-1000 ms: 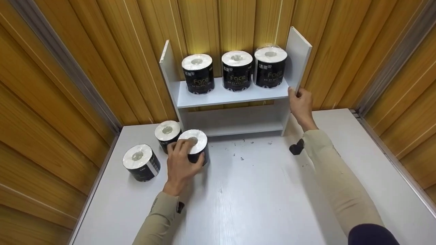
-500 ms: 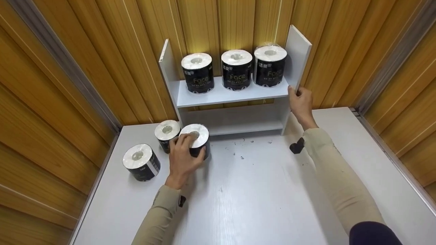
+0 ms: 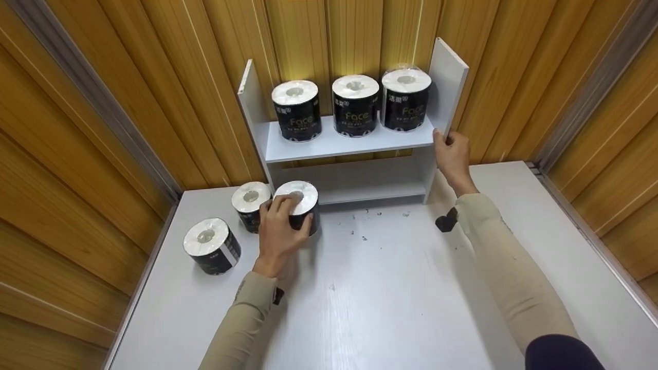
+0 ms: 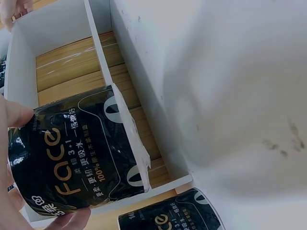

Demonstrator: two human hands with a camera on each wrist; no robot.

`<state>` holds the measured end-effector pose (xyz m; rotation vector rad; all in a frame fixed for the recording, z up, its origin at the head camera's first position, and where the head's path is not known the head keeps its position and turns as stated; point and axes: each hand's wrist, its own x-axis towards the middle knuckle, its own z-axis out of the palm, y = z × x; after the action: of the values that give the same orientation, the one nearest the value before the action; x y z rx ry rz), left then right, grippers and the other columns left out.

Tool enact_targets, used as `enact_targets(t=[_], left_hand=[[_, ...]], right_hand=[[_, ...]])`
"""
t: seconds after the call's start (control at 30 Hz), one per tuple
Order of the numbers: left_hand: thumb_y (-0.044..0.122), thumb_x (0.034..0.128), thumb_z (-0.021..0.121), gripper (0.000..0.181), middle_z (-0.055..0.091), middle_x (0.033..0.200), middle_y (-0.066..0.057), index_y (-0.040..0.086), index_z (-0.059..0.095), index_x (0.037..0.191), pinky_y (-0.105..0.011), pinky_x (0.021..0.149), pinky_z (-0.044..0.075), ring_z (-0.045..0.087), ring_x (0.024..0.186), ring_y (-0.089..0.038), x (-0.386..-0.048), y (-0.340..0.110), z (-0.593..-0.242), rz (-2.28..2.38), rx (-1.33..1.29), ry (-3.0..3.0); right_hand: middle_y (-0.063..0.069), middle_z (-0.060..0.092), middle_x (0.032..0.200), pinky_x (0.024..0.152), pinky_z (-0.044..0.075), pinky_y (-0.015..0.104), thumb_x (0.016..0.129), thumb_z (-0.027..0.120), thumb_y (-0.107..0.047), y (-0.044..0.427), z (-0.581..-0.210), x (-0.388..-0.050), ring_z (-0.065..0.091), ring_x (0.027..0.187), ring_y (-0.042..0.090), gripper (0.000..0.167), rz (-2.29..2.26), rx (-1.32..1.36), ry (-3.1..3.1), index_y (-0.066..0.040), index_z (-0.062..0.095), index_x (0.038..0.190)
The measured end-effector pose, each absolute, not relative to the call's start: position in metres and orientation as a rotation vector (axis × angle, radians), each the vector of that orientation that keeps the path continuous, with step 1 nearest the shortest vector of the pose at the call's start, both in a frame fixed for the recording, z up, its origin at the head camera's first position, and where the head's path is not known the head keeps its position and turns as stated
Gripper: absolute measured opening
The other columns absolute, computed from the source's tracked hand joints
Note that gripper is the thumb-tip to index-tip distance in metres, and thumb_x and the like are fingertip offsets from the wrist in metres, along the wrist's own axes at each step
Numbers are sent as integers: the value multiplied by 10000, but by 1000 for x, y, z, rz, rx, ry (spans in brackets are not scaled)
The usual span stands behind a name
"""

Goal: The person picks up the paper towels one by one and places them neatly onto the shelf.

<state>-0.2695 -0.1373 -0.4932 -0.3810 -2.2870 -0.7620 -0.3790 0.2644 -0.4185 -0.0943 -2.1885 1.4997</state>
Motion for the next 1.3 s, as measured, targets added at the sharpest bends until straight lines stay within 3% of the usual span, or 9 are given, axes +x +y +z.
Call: enact_targets(t=[0.23, 0.67, 0.9, 1.3], left_hand=[[306, 849, 855, 429, 723, 1236, -61, 101, 764, 1214, -493, 1051, 479, 599, 1164, -407, -273, -136, -489, -775, -373, -2285], [290, 862, 850, 413, 723, 1219, -70, 95, 758, 1213, -479, 1059, 464, 601, 1150, -410, -284, -137, -485, -767, -360, -2271], [300, 890, 836, 435, 713, 1230, -95, 72, 747, 1250, -484, 1084, 463, 609, 1168, -421, -291, -134, -486, -749, -350, -2301], [299, 900, 855, 447, 700, 1269, -87, 92, 736, 1278, -526, 1047, 515, 590, 1187, -458, -300, -129, -489, -743, -303, -2351]], right_hand=[[-54, 509, 786, 596, 411, 239, 1103, 534, -378, 265, -418, -379, 489, 753, 123, 426, 1502, -100, -2202, 16, 680, 1032], [-32, 519, 783, 571, 417, 219, 1103, 535, -356, 264, -418, -379, 495, 721, 105, 378, 1491, -98, -2196, -31, 646, 947], [-55, 517, 750, 539, 413, 209, 1098, 532, -368, 266, -419, -379, 486, 682, 87, 442, 1488, -88, -2194, 38, 670, 992], [-39, 513, 769, 586, 413, 230, 1098, 549, -359, 264, -420, -378, 493, 730, 115, 358, 1480, -97, -2195, -66, 627, 909]])
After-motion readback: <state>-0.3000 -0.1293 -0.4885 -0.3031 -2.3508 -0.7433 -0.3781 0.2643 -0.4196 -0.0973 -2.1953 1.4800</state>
